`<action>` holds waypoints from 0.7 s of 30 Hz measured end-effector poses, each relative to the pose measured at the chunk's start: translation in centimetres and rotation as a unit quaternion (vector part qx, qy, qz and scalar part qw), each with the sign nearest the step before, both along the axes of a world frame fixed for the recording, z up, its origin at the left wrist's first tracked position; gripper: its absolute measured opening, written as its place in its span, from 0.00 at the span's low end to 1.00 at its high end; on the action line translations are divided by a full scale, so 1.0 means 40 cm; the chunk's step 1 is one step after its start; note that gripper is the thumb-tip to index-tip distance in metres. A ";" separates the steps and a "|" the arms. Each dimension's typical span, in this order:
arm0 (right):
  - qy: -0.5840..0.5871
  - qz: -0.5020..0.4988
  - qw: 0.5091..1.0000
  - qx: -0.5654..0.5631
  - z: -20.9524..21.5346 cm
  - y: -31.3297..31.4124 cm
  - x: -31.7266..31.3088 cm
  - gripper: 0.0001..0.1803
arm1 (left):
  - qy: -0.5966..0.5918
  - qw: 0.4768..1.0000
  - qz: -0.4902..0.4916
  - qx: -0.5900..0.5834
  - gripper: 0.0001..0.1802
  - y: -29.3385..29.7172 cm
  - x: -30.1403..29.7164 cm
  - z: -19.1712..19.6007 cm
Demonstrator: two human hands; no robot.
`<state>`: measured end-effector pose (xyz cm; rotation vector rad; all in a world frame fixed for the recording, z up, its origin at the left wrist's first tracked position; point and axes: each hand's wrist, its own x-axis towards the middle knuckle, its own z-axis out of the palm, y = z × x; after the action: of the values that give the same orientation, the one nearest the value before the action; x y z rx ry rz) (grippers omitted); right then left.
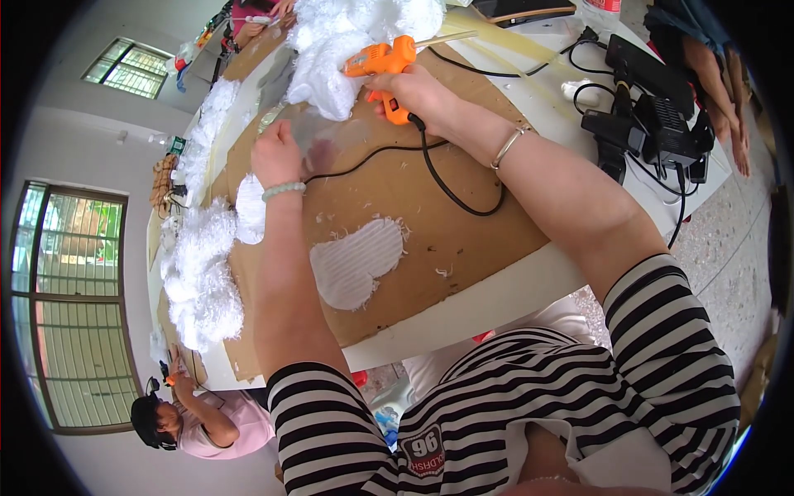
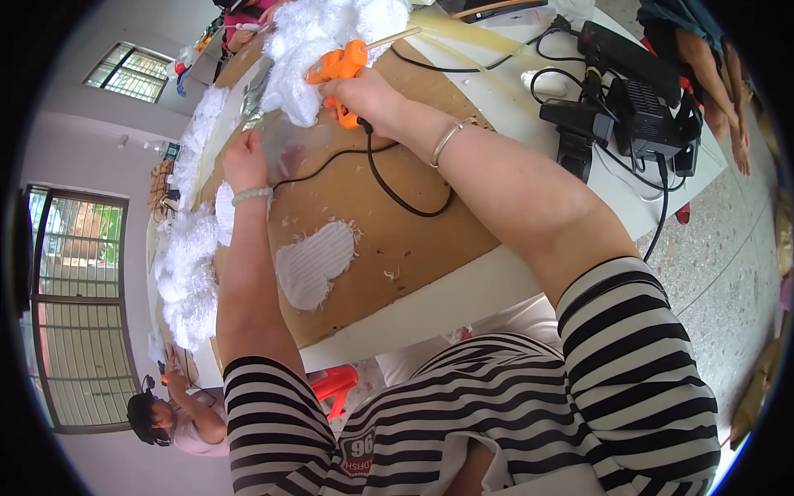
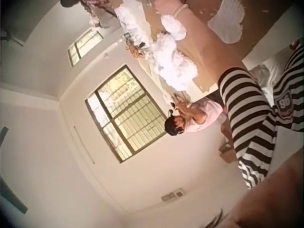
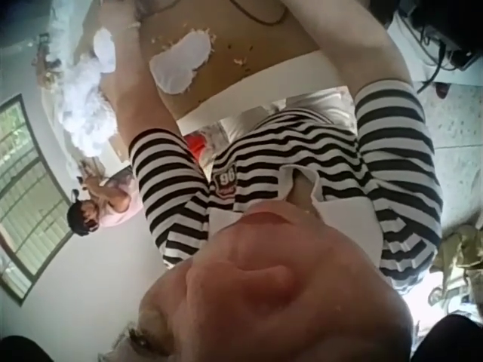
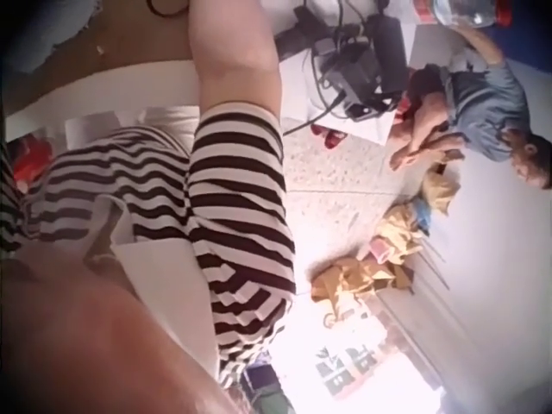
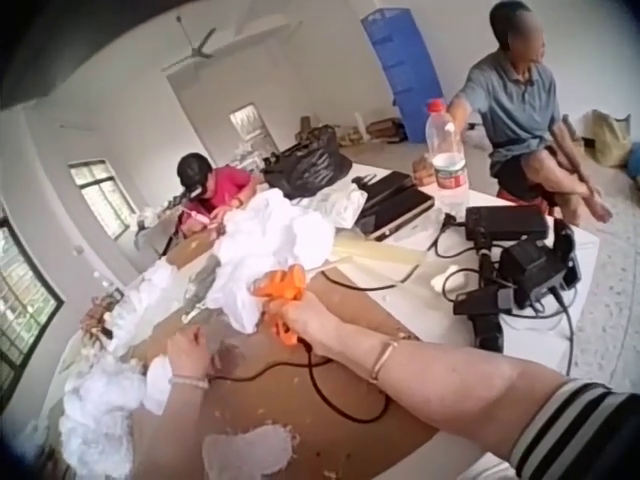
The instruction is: Using a hot glue gun to attach white fiberfill stuffing to white fabric toy parts.
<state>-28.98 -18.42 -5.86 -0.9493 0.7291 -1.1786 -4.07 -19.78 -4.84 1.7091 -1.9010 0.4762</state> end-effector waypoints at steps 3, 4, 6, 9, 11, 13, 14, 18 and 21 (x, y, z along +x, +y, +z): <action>0.000 0.005 1.000 0.004 0.002 0.005 0.000 0.15 | 0.032 0.995 0.022 -0.096 0.12 -0.003 0.016 0.030; 0.007 0.003 1.000 0.010 0.003 0.007 0.000 0.15 | 0.094 0.986 -0.012 -0.134 0.12 -0.002 0.022 0.043; 0.009 0.003 1.000 0.006 0.004 0.011 -0.001 0.15 | 0.153 0.972 -0.043 -0.173 0.11 0.006 0.033 0.067; 0.017 -0.002 1.000 0.009 0.004 0.014 -0.008 0.14 | 0.425 0.899 -0.063 -0.088 0.10 0.052 0.013 0.110; 0.021 0.001 1.000 0.012 0.005 0.011 -0.008 0.14 | 0.476 0.873 -0.087 -0.063 0.09 0.095 0.008 0.120; 0.011 0.004 1.000 0.001 0.000 0.008 -0.002 0.14 | 0.526 0.843 -0.104 -0.040 0.08 0.144 0.000 0.124; 0.013 0.013 1.000 0.003 -0.001 0.006 -0.004 0.14 | 0.548 0.829 -0.107 -0.027 0.08 0.169 -0.009 0.123; 0.016 -0.015 1.000 -0.019 -0.020 -0.023 0.003 0.14 | 0.585 0.805 -0.101 0.003 0.08 0.291 -0.037 0.118; 0.053 0.013 0.998 -0.019 -0.007 -0.012 0.022 0.14 | 0.601 0.795 -0.082 0.012 0.08 0.387 0.000 0.103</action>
<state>-28.10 -18.92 -6.15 -1.0574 0.7795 -1.1292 -4.07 -4.30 -0.72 1.2645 -1.0336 -0.6172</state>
